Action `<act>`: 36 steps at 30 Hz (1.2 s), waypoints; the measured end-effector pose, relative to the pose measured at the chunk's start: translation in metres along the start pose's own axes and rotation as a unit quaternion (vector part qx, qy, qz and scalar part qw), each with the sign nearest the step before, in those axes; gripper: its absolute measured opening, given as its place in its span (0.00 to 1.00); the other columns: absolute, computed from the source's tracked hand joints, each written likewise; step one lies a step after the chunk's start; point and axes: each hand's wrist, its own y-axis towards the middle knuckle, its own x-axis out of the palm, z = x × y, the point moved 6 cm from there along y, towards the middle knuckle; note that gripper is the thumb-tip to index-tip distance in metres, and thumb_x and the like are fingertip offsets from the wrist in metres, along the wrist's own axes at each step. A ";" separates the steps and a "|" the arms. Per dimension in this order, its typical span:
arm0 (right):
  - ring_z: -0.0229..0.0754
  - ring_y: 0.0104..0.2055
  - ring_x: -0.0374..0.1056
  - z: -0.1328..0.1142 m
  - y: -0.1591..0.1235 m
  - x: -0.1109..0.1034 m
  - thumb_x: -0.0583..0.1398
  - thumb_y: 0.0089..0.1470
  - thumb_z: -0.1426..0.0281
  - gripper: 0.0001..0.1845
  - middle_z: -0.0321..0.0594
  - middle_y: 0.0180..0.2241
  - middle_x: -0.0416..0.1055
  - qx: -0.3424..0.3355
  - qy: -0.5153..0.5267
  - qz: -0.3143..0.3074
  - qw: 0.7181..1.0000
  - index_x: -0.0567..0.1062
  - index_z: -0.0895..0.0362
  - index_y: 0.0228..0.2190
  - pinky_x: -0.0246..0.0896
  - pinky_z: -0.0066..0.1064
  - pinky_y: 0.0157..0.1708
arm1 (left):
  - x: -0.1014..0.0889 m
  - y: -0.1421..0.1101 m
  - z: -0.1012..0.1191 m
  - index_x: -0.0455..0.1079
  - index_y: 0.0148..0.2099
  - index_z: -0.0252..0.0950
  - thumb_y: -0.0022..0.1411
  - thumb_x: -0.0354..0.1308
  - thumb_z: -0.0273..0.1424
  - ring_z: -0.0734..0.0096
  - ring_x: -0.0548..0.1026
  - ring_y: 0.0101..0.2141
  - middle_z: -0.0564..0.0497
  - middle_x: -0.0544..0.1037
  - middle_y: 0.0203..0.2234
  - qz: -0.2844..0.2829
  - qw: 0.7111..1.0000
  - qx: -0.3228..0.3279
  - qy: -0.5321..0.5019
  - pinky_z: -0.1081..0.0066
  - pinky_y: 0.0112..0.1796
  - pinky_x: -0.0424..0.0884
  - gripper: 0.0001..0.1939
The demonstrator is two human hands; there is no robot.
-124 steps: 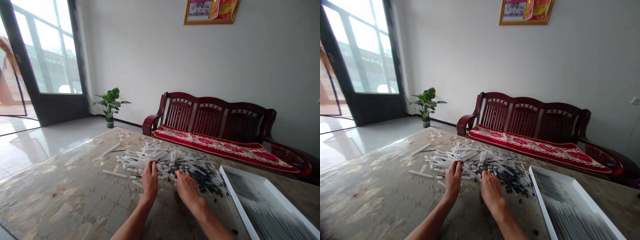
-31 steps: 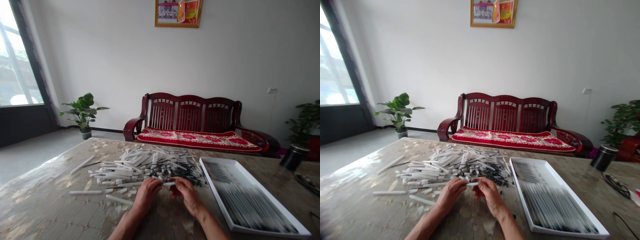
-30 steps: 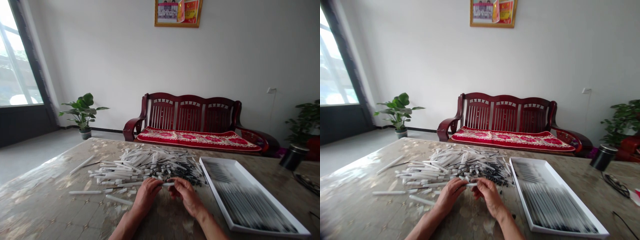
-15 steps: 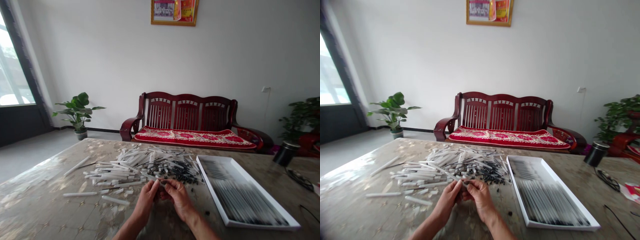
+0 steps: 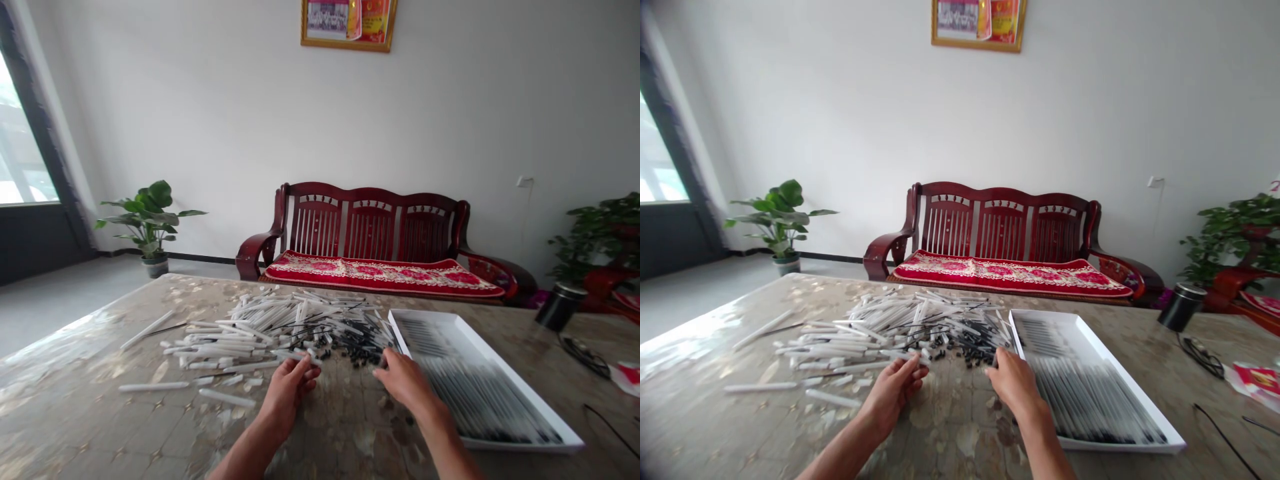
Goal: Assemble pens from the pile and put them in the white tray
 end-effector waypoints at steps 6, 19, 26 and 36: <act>0.43 0.34 0.72 -0.004 -0.004 0.014 0.64 0.46 0.75 0.04 0.42 0.29 0.77 -0.010 -0.055 -0.012 0.998 0.75 0.55 0.25 0.50 0.29 0.30 | -0.001 0.000 0.000 0.70 0.31 0.33 0.45 0.73 0.33 0.74 0.78 0.26 0.53 0.77 0.23 -0.007 1.000 0.004 -0.007 0.79 0.25 0.72 0.16; 0.43 0.28 0.69 -0.071 -0.012 0.053 0.63 0.46 0.67 0.04 0.38 0.27 0.75 -0.025 0.477 0.017 0.879 0.77 0.54 0.27 0.65 0.31 0.27 | 0.006 0.000 -0.007 0.71 0.30 0.33 0.51 0.69 0.25 0.73 0.80 0.26 0.51 0.79 0.24 -0.019 0.999 -0.007 -0.048 0.78 0.29 0.76 0.08; 0.40 0.26 0.66 -0.085 -0.019 0.056 0.66 0.44 0.64 0.09 0.34 0.22 0.70 0.002 0.546 0.027 0.837 0.70 0.54 0.24 0.63 0.29 0.27 | 0.008 -0.002 -0.011 0.72 0.31 0.33 0.49 0.71 0.26 0.71 0.80 0.28 0.49 0.81 0.26 -0.039 0.998 -0.009 -0.048 0.76 0.32 0.78 0.10; 0.40 0.26 0.66 -0.079 -0.019 0.055 0.64 0.45 0.67 0.07 0.33 0.23 0.70 -0.004 0.513 0.048 0.857 0.70 0.54 0.25 0.62 0.29 0.29 | 0.008 -0.002 -0.009 0.72 0.31 0.33 0.52 0.68 0.24 0.72 0.81 0.29 0.50 0.81 0.26 -0.028 0.997 -0.006 -0.065 0.76 0.33 0.78 0.07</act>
